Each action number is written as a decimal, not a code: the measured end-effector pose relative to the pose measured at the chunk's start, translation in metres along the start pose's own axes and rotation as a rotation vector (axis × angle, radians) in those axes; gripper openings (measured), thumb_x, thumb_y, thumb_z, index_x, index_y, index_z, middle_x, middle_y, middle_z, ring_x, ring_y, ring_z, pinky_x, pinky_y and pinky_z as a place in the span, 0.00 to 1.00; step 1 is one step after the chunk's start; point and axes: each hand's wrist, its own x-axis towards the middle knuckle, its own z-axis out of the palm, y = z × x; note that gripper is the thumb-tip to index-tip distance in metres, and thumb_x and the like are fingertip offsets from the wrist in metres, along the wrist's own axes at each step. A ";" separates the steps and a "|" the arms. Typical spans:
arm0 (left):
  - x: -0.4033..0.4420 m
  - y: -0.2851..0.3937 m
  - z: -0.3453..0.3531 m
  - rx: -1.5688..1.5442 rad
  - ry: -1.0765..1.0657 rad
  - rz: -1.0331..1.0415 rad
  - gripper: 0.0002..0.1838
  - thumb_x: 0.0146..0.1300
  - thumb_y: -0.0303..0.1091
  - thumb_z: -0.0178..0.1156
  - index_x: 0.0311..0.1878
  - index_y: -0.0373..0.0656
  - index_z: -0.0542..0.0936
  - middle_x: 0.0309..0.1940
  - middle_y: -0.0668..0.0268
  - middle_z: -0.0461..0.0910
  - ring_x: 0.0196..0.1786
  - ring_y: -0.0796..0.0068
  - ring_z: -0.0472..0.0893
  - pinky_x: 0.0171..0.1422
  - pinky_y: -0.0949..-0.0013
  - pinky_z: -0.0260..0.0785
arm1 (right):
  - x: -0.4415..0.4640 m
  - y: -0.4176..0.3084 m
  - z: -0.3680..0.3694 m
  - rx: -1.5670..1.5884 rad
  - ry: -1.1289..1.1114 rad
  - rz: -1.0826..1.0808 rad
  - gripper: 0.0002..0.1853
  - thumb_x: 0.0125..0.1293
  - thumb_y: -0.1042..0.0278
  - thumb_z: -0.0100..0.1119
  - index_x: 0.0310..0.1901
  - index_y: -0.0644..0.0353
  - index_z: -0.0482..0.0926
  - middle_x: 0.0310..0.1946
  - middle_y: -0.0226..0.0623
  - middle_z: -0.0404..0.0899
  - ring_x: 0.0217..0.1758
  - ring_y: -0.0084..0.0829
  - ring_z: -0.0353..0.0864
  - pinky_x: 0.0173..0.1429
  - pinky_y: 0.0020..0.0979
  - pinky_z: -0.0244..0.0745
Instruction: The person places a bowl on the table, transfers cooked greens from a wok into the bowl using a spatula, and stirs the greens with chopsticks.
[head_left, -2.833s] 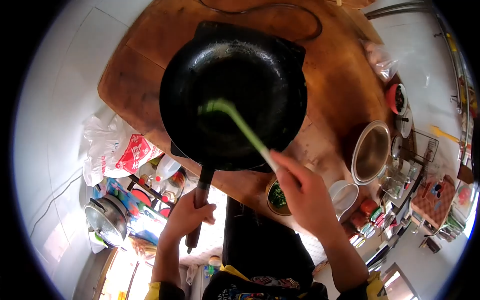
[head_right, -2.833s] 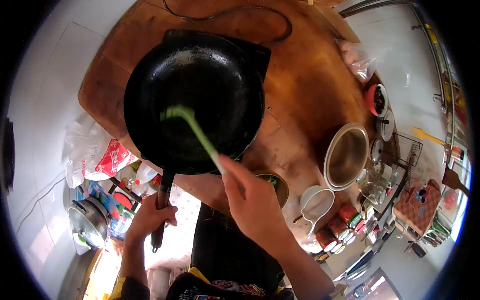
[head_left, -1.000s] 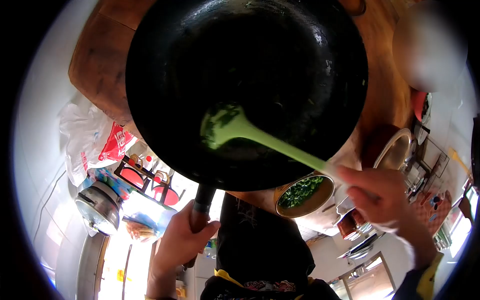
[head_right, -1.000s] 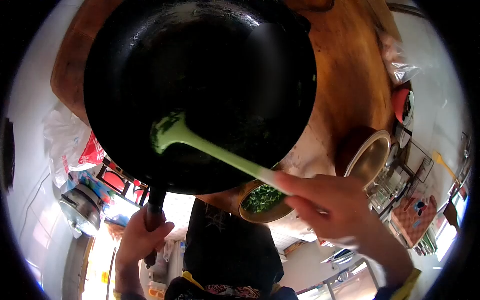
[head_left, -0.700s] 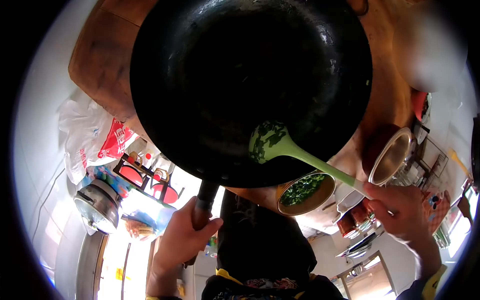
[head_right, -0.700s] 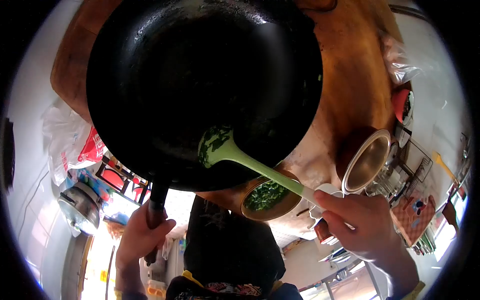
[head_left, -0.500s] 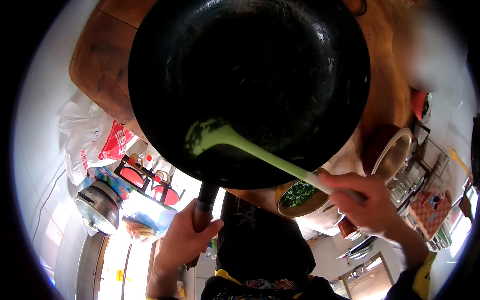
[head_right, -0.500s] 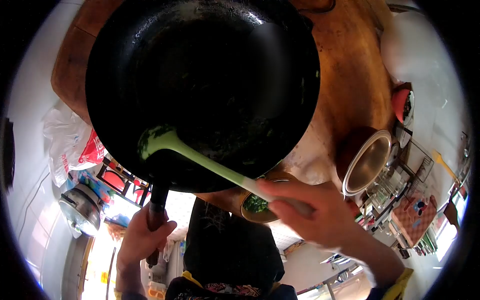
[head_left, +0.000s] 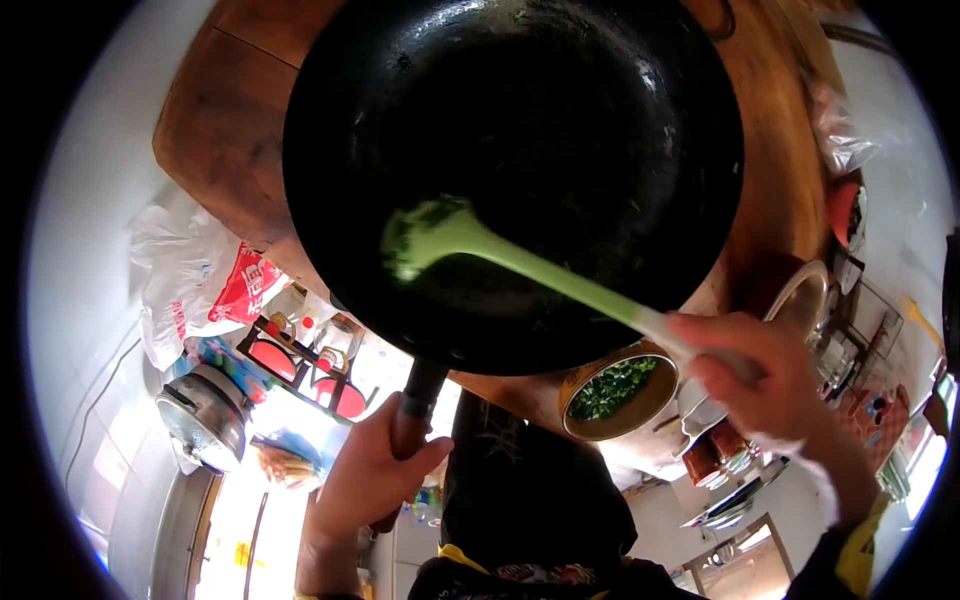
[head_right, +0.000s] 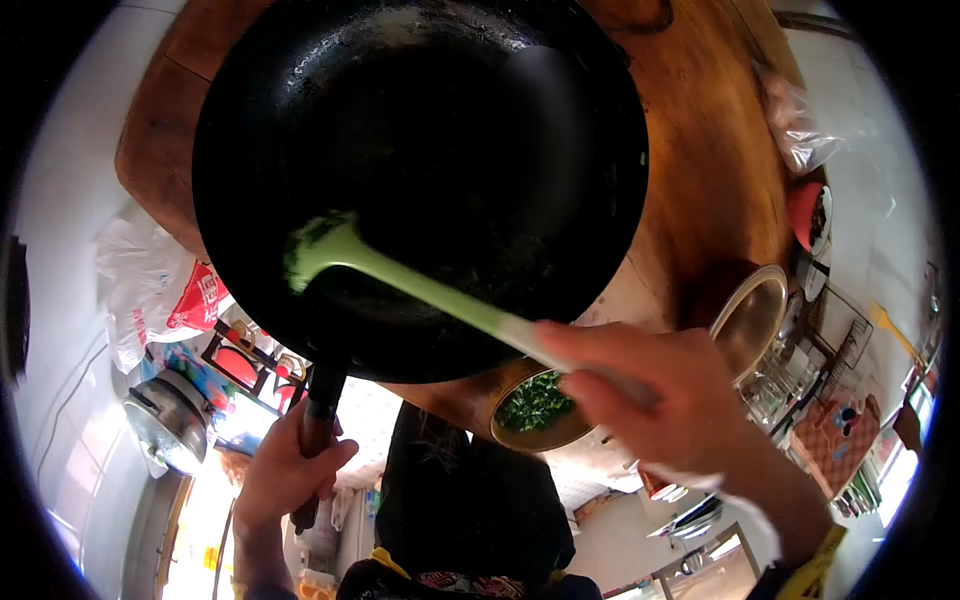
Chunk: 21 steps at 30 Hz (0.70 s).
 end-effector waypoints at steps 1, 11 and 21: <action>0.000 0.002 0.000 -0.002 0.005 0.002 0.13 0.58 0.32 0.65 0.38 0.40 0.70 0.16 0.70 0.71 0.16 0.82 0.72 0.21 0.78 0.62 | 0.009 -0.004 0.012 0.000 -0.002 -0.006 0.17 0.62 0.75 0.59 0.53 0.63 0.77 0.30 0.38 0.83 0.21 0.19 0.79 0.24 0.20 0.73; 0.001 0.001 -0.007 -0.023 -0.069 0.021 0.13 0.61 0.34 0.64 0.36 0.39 0.70 0.17 0.68 0.73 0.18 0.80 0.75 0.24 0.78 0.67 | -0.052 -0.020 -0.016 -0.428 -0.057 0.107 0.19 0.56 0.78 0.62 0.51 0.65 0.76 0.19 0.37 0.78 0.17 0.28 0.77 0.21 0.26 0.71; 0.032 0.007 -0.015 -0.356 -0.413 0.033 0.05 0.59 0.24 0.58 0.32 0.37 0.70 0.12 0.67 0.69 0.12 0.77 0.68 0.18 0.72 0.63 | 0.012 0.002 0.010 -0.543 0.131 -0.215 0.19 0.55 0.80 0.64 0.50 0.62 0.77 0.27 0.42 0.81 0.23 0.31 0.81 0.24 0.26 0.72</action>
